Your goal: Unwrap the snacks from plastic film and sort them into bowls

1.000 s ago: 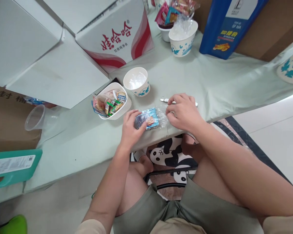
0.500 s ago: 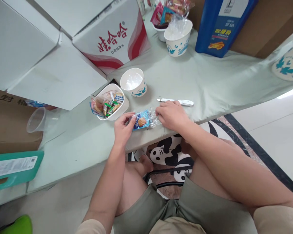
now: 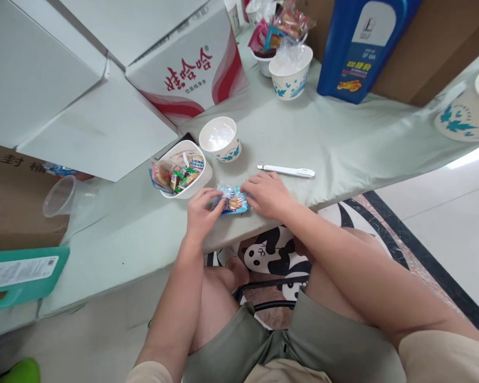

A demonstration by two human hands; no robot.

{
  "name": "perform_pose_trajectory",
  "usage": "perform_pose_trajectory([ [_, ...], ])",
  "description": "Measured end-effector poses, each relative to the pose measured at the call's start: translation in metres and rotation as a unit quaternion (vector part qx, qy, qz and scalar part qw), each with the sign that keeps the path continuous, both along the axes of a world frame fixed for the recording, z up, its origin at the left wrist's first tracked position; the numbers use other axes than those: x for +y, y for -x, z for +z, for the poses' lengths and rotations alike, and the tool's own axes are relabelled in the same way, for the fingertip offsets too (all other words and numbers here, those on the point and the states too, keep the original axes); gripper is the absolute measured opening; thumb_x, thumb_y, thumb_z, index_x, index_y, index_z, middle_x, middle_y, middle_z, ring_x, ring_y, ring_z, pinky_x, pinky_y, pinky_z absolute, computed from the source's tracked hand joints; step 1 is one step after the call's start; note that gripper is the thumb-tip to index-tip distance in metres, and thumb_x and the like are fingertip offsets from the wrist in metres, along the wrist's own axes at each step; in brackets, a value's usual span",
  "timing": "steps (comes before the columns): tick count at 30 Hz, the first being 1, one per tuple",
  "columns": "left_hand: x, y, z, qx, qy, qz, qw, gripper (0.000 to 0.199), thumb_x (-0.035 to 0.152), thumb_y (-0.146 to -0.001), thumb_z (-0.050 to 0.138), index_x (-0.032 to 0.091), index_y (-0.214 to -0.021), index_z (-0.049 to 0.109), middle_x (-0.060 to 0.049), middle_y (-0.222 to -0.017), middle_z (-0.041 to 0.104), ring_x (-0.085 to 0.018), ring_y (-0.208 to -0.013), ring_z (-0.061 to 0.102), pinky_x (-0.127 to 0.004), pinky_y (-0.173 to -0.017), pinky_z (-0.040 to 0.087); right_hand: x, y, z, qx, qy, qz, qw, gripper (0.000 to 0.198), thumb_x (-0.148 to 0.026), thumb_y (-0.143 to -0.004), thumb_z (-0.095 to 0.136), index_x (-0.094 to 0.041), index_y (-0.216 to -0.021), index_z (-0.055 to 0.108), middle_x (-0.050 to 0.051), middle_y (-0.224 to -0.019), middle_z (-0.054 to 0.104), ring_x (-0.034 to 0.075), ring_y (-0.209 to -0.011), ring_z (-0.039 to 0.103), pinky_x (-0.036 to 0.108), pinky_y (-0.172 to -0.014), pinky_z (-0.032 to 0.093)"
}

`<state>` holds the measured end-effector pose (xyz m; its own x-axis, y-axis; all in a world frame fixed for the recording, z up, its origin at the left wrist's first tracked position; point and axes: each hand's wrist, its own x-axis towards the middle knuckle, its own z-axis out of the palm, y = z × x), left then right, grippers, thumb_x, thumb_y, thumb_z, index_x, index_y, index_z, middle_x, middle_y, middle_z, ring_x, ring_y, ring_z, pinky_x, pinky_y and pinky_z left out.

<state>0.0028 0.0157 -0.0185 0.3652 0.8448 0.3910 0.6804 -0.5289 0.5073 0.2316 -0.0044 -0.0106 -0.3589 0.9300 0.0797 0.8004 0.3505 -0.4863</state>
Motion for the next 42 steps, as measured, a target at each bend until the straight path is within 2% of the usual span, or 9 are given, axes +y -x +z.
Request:
perform_pose_trajectory([
  [5,0.0,0.0,0.002,-0.016,-0.051,-0.003,0.999,0.018,0.024,-0.093,0.059,0.02,-0.084,0.074,-0.005,-0.087,0.075,-0.017,-0.083,0.071,-0.032,-0.081,0.057,0.001,-0.003,-0.003,0.011,-0.009,-0.001,1.0,0.021,-0.024,-0.095,0.053,-0.021,-0.104,0.071,0.009,-0.103,0.073,0.029,-0.104,0.059,0.043,-0.089,0.035],
  [8,-0.001,-0.003,0.004,0.006,-0.049,-0.015,0.999,0.013,0.031,-0.084,0.072,0.021,-0.092,0.074,-0.007,-0.097,0.075,-0.021,-0.093,0.071,-0.036,-0.087,0.056,0.001,-0.004,-0.004,0.023,-0.011,0.002,1.0,0.02,-0.023,-0.093,0.054,-0.021,-0.103,0.071,0.009,-0.101,0.072,0.029,-0.103,0.059,0.043,-0.089,0.037],
  [16,0.002,-0.005,0.002,-0.002,-0.021,-0.025,0.999,0.014,0.023,-0.087,0.063,0.021,-0.089,0.077,-0.006,-0.088,0.08,-0.021,-0.085,0.076,-0.036,-0.083,0.057,-0.001,-0.002,-0.008,0.071,-0.041,-0.017,0.996,0.04,-0.025,-0.086,0.061,-0.021,-0.126,0.064,0.015,-0.126,0.062,0.032,-0.113,0.058,0.044,-0.09,0.043],
  [20,0.0,-0.005,0.002,-0.104,0.026,0.01,0.994,0.015,0.024,-0.085,0.065,0.021,-0.086,0.079,-0.006,-0.09,0.081,-0.021,-0.088,0.077,-0.036,-0.086,0.059,0.0,-0.003,-0.011,0.064,-0.04,-0.008,0.997,0.02,-0.027,-0.09,0.057,-0.021,-0.104,0.07,0.014,-0.121,0.065,0.032,-0.113,0.059,0.046,-0.091,0.042],
  [24,0.0,-0.003,0.005,-0.245,0.075,0.126,0.959,0.015,0.027,-0.082,0.066,0.018,-0.084,0.078,-0.005,-0.087,0.08,-0.019,-0.084,0.076,-0.032,-0.084,0.06,0.001,-0.004,-0.013,0.067,-0.053,-0.002,0.996,0.016,-0.026,-0.091,0.055,-0.021,-0.093,0.07,0.012,-0.116,0.067,0.03,-0.109,0.06,0.045,-0.089,0.042],
  [31,0.004,0.016,0.01,-0.401,0.139,0.275,0.863,0.01,0.029,-0.073,0.061,0.019,-0.071,0.061,0.003,-0.065,0.062,-0.01,-0.054,0.056,-0.019,-0.044,0.04,0.003,-0.024,-0.01,0.065,-0.066,-0.028,0.995,0.019,-0.027,-0.09,0.054,-0.022,-0.091,0.072,0.014,-0.115,0.066,0.031,-0.108,0.061,0.047,-0.089,0.045],
  [36,-0.007,0.034,0.01,-0.196,0.236,0.246,0.919,0.022,0.026,-0.078,0.057,0.02,-0.058,0.051,0.004,-0.051,0.05,-0.011,-0.05,0.048,-0.023,-0.048,0.036,0.0,-0.032,0.001,0.105,-0.106,-0.123,0.981,0.027,-0.019,-0.09,0.047,-0.021,-0.105,0.07,0.014,-0.111,0.067,0.03,-0.104,0.063,0.045,-0.088,0.048],
  [39,-0.01,0.038,0.011,-0.125,0.129,0.268,0.946,0.014,0.031,-0.08,0.063,0.02,-0.072,0.061,0.002,-0.064,0.06,-0.014,-0.06,0.054,-0.026,-0.06,0.044,-0.006,-0.026,0.007,0.106,-0.119,-0.126,0.979,0.03,-0.027,-0.093,0.047,-0.02,-0.115,0.066,0.014,-0.108,0.068,0.03,-0.1,0.064,0.044,-0.085,0.048],
  [42,-0.008,0.034,0.009,-0.095,0.039,0.201,0.974,0.029,0.035,-0.076,0.074,0.02,-0.1,0.068,-0.007,-0.102,0.073,-0.021,-0.092,0.066,-0.033,-0.082,0.051,-0.011,-0.019,0.008,0.035,-0.083,-0.071,0.993,0.039,-0.039,-0.089,0.058,-0.02,-0.122,0.064,0.014,-0.115,0.069,0.031,-0.097,0.065,0.044,-0.082,0.048],
])
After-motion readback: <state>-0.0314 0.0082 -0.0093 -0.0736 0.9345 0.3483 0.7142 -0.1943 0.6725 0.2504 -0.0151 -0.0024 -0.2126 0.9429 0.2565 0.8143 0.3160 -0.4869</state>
